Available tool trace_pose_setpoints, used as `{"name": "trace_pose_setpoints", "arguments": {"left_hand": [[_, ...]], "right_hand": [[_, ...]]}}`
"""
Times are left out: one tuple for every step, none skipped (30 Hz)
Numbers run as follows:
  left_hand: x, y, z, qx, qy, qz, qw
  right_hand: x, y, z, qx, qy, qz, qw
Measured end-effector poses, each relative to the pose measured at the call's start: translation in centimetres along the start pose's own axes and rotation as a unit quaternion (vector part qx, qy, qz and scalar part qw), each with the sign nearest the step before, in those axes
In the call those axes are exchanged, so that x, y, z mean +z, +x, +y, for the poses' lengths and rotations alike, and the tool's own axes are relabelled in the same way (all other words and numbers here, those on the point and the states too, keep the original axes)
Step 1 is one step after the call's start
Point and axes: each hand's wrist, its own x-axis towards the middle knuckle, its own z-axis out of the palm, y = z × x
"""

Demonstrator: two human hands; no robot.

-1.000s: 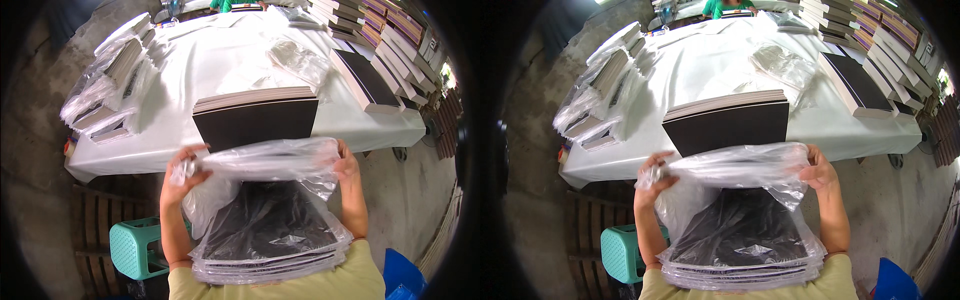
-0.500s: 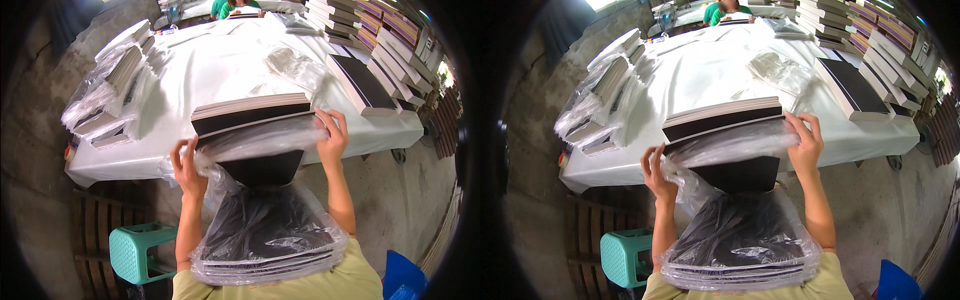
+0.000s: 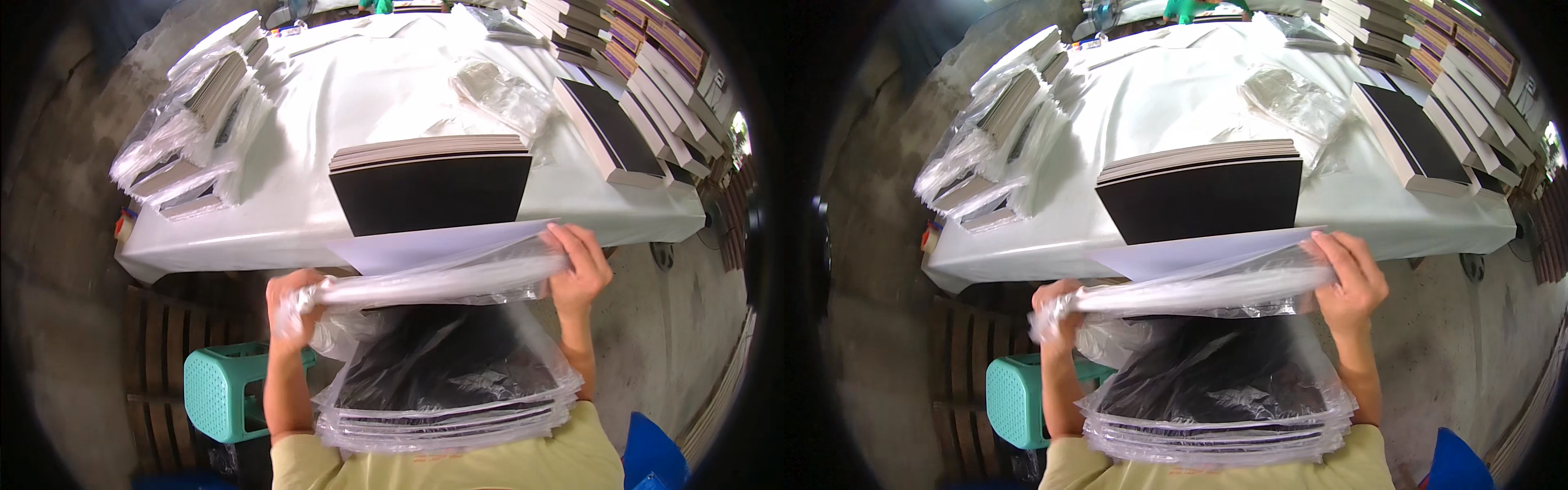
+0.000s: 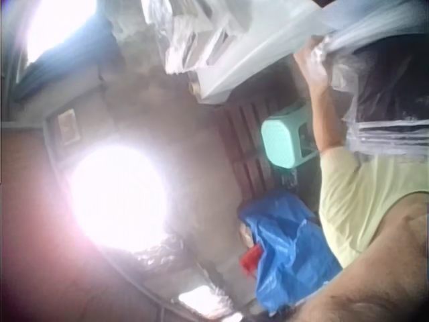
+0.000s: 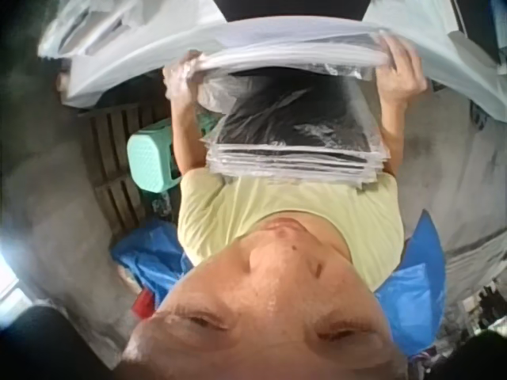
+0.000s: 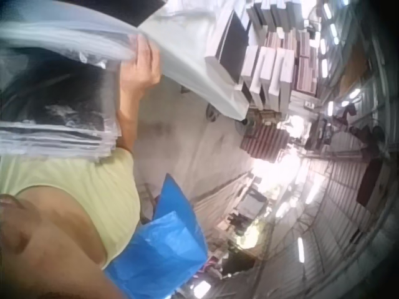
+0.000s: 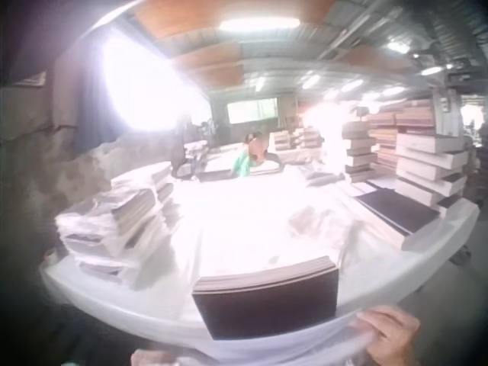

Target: The person places a black book into a clear plastic bag and then folds the open end of the bag over the book.

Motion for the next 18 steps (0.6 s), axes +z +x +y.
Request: {"name": "trace_pose_setpoints", "arguments": {"left_hand": [[-0.7, 0.3, -0.4, -0.110, -0.157, -0.087, 0.978], [-1.2, 0.9, -0.1, -0.181, -0.242, -0.138, 0.943], [-1.2, 1.6, 0.2, -0.247, -0.327, -0.189, 0.892], [-0.4, 1.3, 0.5, -0.329, -0.429, -0.133, 0.831], [-0.1, 1.6, -1.1, -0.344, -0.451, -0.212, 0.795], [0.6, 2.0, -1.5, -0.361, -0.487, -0.236, 0.760], [1.3, 2.3, -1.5, -0.372, -0.524, -0.262, 0.720], [1.4, 2.3, -1.5, -0.371, -0.505, -0.276, 0.728], [1.7, 2.4, -1.5, -0.369, -0.486, -0.294, 0.736], [2.0, 2.5, -1.8, -0.365, -0.469, -0.314, 0.740], [2.4, 2.2, -2.5, -0.343, -0.509, -0.339, 0.713], [2.5, 2.1, -2.8, -0.336, -0.509, -0.346, 0.713], [2.7, 2.1, -2.8, -0.330, -0.504, -0.354, 0.715], [3.6, 1.8, -3.0, -0.342, -0.506, -0.340, 0.715], [4.6, 1.1, -3.5, -0.354, -0.506, -0.323, 0.717], [5.1, 0.8, -3.7, -0.363, -0.505, -0.303, 0.722], [5.2, 0.8, -3.6, -0.354, -0.523, -0.292, 0.718], [5.3, 0.6, -3.5, -0.348, -0.540, -0.280, 0.713]], "right_hand": [[-0.2, 0.5, -0.4, 0.051, 0.048, -0.039, 0.997], [-0.5, 1.2, -0.5, 0.101, 0.096, -0.079, 0.987], [-1.0, 1.7, -0.4, 0.153, 0.137, -0.118, 0.972], [-1.5, 2.2, -0.1, 0.218, 0.206, -0.155, 0.941], [-2.0, 2.2, 0.5, 0.250, 0.260, -0.198, 0.911], [-2.8, 2.0, 1.3, 0.282, 0.308, -0.237, 0.877], [-3.8, 1.8, 2.1, 0.312, 0.349, -0.273, 0.841], [-4.3, 0.8, 2.9, 0.353, 0.395, -0.318, 0.786], [-3.9, 0.3, 2.9, 0.419, 0.439, -0.305, 0.734], [-3.2, -0.1, 2.3, 0.484, 0.477, -0.287, 0.676], [-2.7, -0.8, 2.3, 0.543, 0.510, -0.264, 0.612], [-2.4, -1.6, 3.0, 0.572, 0.525, -0.278, 0.566], [-2.0, -2.8, 4.0, 0.597, 0.543, -0.287, 0.516], [-1.7, -4.1, 5.0, 0.620, 0.560, -0.295, 0.464], [-1.4, -5.8, 5.8, 0.614, 0.583, -0.263, 0.462], [-1.2, -7.8, 6.7, 0.604, 0.608, -0.233, 0.460], [-1.2, -9.0, 7.4, 0.592, 0.634, -0.202, 0.455], [-1.3, -9.5, 7.7, 0.534, 0.668, -0.205, 0.476]]}}
